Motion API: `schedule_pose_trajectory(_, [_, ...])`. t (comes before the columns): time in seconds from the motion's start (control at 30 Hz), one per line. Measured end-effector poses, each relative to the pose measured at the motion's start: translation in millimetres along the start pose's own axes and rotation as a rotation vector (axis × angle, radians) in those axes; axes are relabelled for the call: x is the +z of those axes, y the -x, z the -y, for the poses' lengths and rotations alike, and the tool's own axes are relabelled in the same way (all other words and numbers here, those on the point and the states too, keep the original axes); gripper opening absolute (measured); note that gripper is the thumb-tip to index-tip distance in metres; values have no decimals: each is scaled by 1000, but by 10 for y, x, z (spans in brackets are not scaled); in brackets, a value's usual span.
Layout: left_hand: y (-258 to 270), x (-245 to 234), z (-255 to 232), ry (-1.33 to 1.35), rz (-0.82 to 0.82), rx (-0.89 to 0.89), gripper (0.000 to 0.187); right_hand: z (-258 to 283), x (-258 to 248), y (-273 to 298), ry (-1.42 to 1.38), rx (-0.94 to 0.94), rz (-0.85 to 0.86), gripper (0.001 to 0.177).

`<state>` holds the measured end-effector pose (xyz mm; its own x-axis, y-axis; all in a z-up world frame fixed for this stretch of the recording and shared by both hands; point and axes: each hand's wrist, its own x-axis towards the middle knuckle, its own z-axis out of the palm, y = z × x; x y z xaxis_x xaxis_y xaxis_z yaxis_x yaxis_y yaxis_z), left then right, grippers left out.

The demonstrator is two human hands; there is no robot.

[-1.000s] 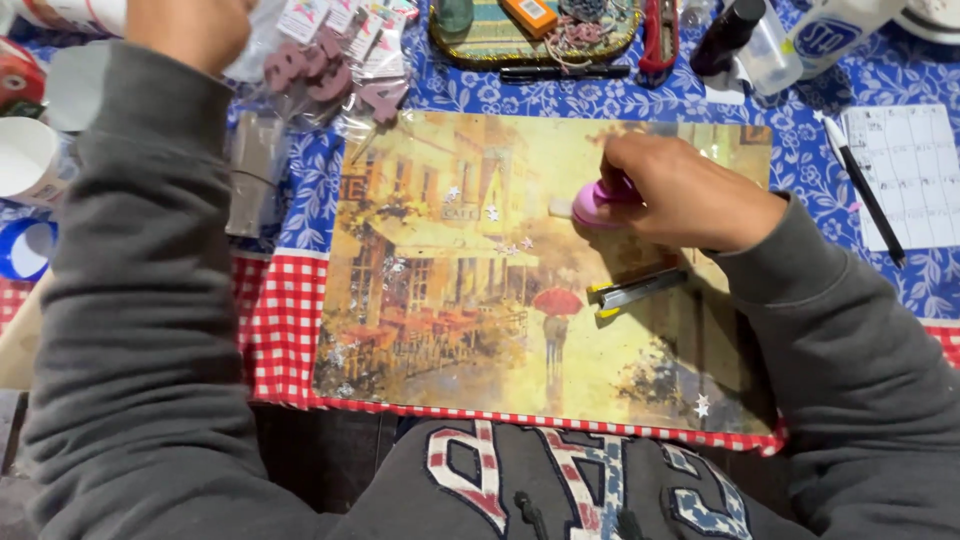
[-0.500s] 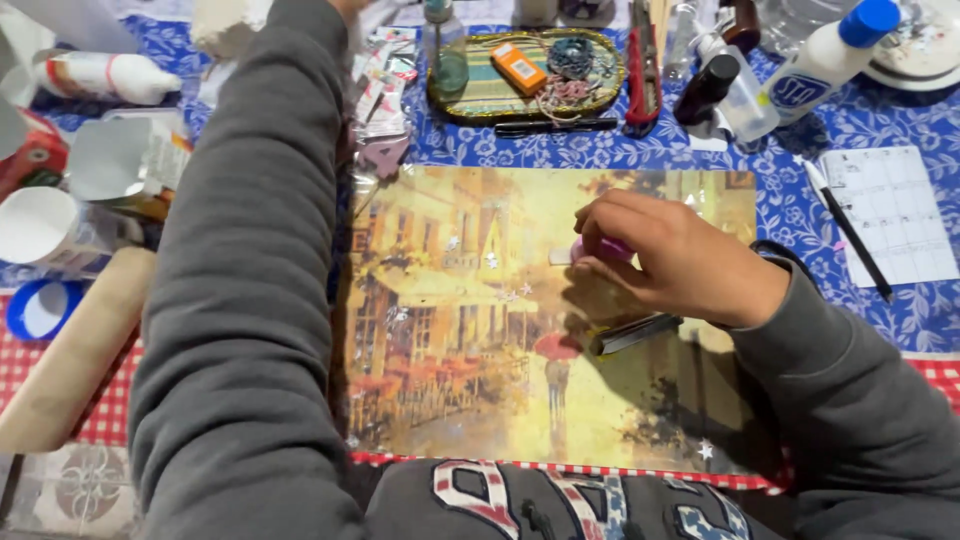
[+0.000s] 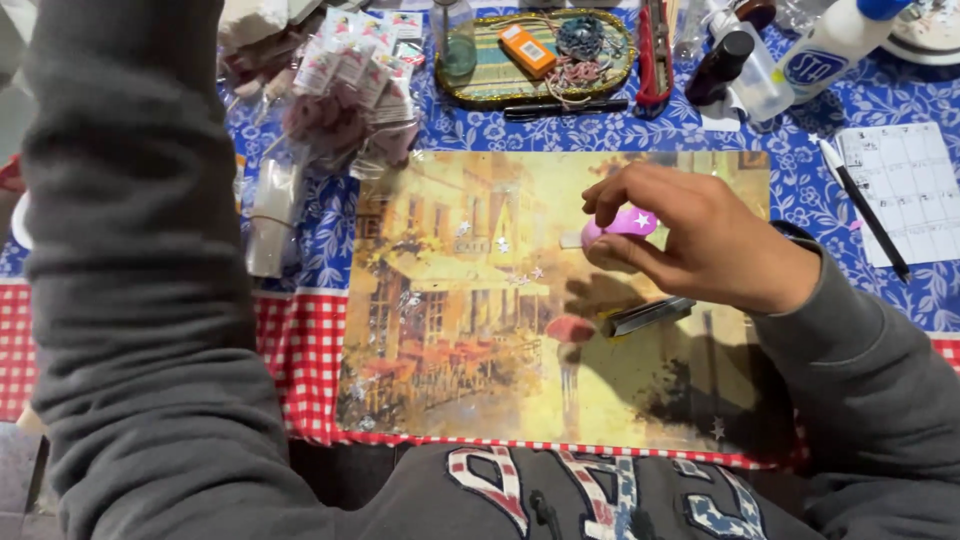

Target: Packaging small number-shaped items into plastic bags and sealing them using various tools.

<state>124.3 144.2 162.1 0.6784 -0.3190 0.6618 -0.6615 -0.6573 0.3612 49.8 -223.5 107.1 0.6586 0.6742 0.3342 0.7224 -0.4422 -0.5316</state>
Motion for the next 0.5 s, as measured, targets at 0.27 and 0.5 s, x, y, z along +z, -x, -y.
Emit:
schedule_pose_trajectory(0.27, [222, -37, -947, 115, -13, -17, 16, 497, 72, -126, 58, -321, -325, 25])
schedule_pose_trajectory(0.5, [690, 139, -1258, 283, 1, 56, 44, 664, 468, -262, 331, -519, -328, 32])
